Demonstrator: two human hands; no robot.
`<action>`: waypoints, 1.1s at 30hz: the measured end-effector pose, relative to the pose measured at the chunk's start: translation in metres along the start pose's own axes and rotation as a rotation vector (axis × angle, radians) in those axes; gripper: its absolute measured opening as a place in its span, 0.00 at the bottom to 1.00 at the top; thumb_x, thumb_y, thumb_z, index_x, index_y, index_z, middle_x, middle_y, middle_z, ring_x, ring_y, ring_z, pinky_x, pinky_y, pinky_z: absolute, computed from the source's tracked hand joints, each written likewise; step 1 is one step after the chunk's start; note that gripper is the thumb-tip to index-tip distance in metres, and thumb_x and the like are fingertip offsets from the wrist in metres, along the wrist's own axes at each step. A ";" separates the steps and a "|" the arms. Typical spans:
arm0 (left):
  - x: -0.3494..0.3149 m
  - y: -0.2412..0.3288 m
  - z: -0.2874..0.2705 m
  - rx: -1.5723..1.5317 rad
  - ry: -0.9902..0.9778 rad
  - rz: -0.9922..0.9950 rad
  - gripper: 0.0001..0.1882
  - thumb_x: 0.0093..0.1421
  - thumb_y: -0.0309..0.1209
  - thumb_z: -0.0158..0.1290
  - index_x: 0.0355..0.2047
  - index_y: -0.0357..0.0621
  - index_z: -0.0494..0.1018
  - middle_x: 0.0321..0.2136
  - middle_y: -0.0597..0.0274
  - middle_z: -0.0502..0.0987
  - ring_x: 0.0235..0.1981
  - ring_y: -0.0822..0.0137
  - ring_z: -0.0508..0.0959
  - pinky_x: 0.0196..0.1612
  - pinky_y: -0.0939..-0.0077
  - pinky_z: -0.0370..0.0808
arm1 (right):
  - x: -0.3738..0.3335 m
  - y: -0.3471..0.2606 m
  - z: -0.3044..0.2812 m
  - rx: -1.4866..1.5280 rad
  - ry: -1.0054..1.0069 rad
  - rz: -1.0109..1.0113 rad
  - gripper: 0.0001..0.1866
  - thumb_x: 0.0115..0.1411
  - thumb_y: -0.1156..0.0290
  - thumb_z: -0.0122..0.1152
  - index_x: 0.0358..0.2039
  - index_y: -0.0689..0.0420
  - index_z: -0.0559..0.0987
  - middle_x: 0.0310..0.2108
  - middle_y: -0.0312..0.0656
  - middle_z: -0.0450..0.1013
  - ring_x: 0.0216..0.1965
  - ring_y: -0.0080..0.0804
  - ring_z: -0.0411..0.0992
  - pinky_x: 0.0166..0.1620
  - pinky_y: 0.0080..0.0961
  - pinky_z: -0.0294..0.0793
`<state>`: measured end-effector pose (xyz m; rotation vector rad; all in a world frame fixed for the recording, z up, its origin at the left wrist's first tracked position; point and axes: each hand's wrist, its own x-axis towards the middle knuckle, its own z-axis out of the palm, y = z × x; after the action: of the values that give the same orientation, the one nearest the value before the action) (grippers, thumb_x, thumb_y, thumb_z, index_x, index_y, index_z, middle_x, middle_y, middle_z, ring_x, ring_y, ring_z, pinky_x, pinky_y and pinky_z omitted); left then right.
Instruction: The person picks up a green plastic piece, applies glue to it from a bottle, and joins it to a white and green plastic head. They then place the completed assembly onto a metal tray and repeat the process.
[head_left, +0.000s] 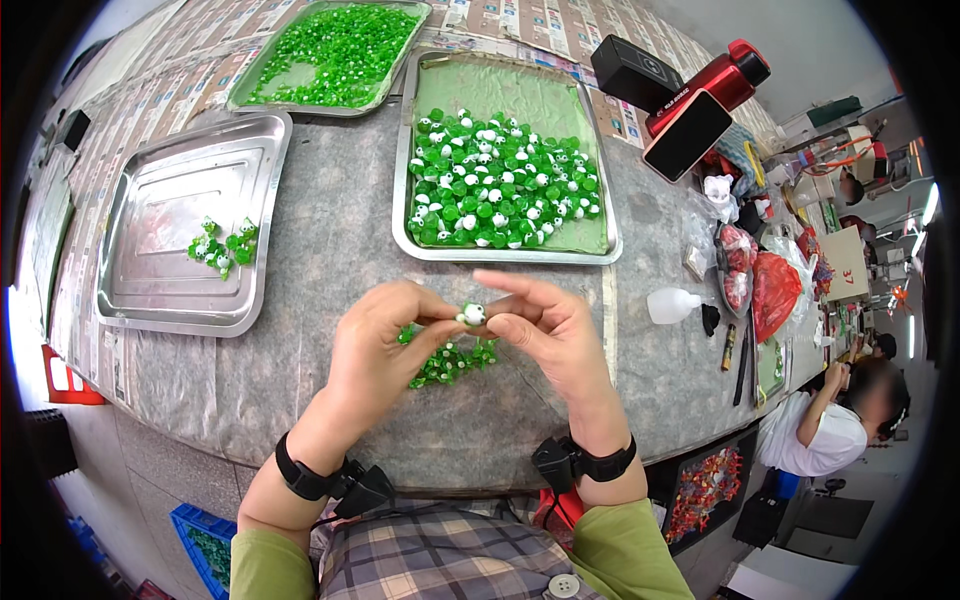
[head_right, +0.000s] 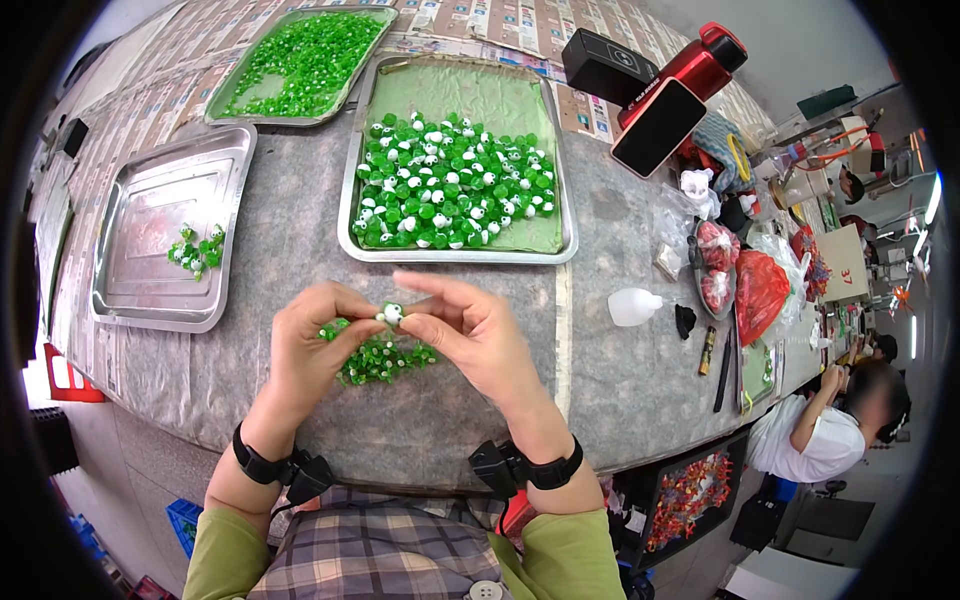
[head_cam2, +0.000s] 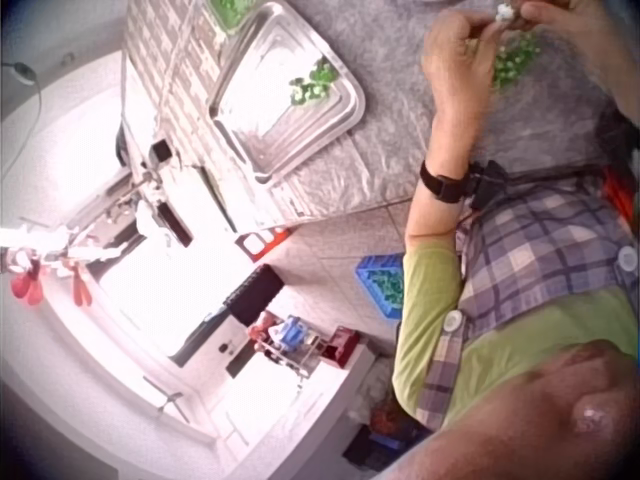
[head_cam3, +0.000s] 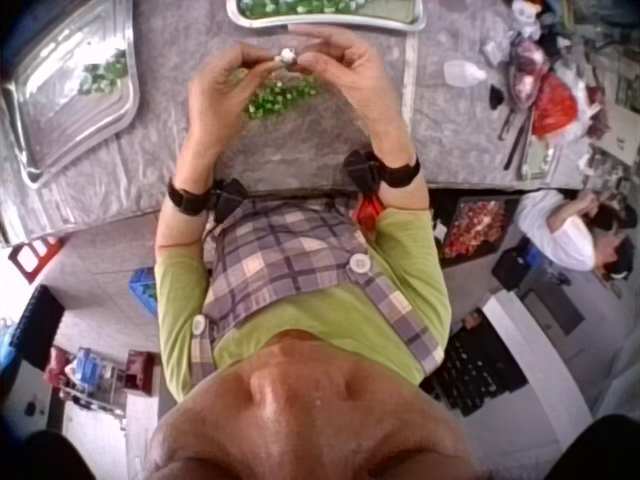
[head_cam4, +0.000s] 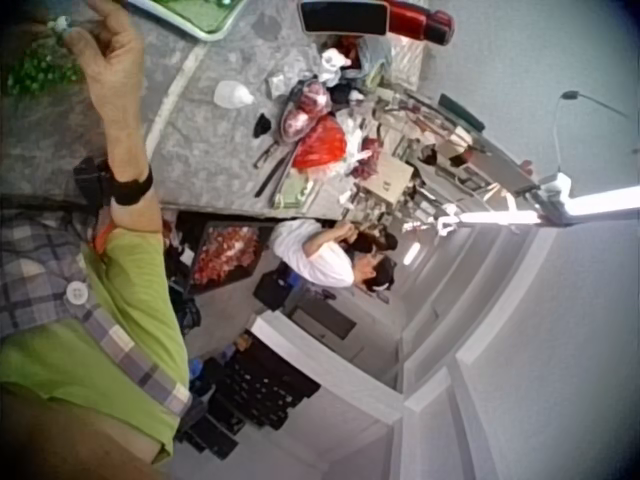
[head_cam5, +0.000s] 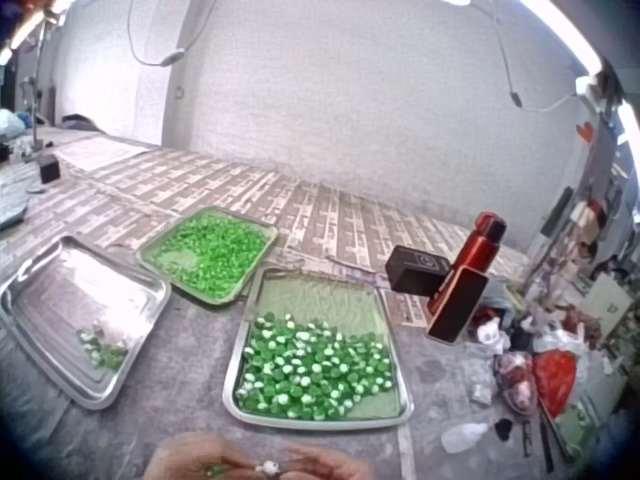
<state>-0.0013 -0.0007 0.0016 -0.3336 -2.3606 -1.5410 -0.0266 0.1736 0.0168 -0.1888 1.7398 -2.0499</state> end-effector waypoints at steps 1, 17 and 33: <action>0.004 -0.003 -0.003 0.008 0.025 -0.005 0.07 0.41 0.21 0.56 0.23 0.39 0.70 0.21 0.61 0.73 0.23 0.68 0.72 0.26 0.79 0.68 | 0.000 -0.001 -0.006 -0.004 0.010 -0.001 0.09 0.51 0.77 0.53 0.35 0.60 0.74 0.27 0.36 0.72 0.29 0.17 0.69 0.32 0.12 0.67; 0.012 -0.009 -0.020 -0.009 0.201 -0.089 0.10 0.45 0.21 0.53 0.31 0.38 0.70 0.29 0.61 0.71 0.33 0.69 0.70 0.38 0.79 0.66 | 0.004 0.009 -0.029 -1.114 -0.086 -0.133 0.05 0.47 0.72 0.53 0.23 0.60 0.73 0.23 0.45 0.69 0.30 0.42 0.67 0.36 0.34 0.65; 0.003 0.001 0.001 -0.115 -0.016 -0.207 0.06 0.46 0.21 0.52 0.27 0.39 0.71 0.23 0.60 0.72 0.27 0.68 0.73 0.31 0.79 0.68 | 0.001 0.002 -0.035 -1.192 -0.093 -0.175 0.04 0.45 0.75 0.53 0.24 0.59 0.72 0.25 0.42 0.68 0.32 0.40 0.67 0.36 0.31 0.65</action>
<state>-0.0036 0.0010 0.0031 -0.1301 -2.3874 -1.7775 -0.0404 0.2043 0.0075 -0.7764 2.6989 -0.8015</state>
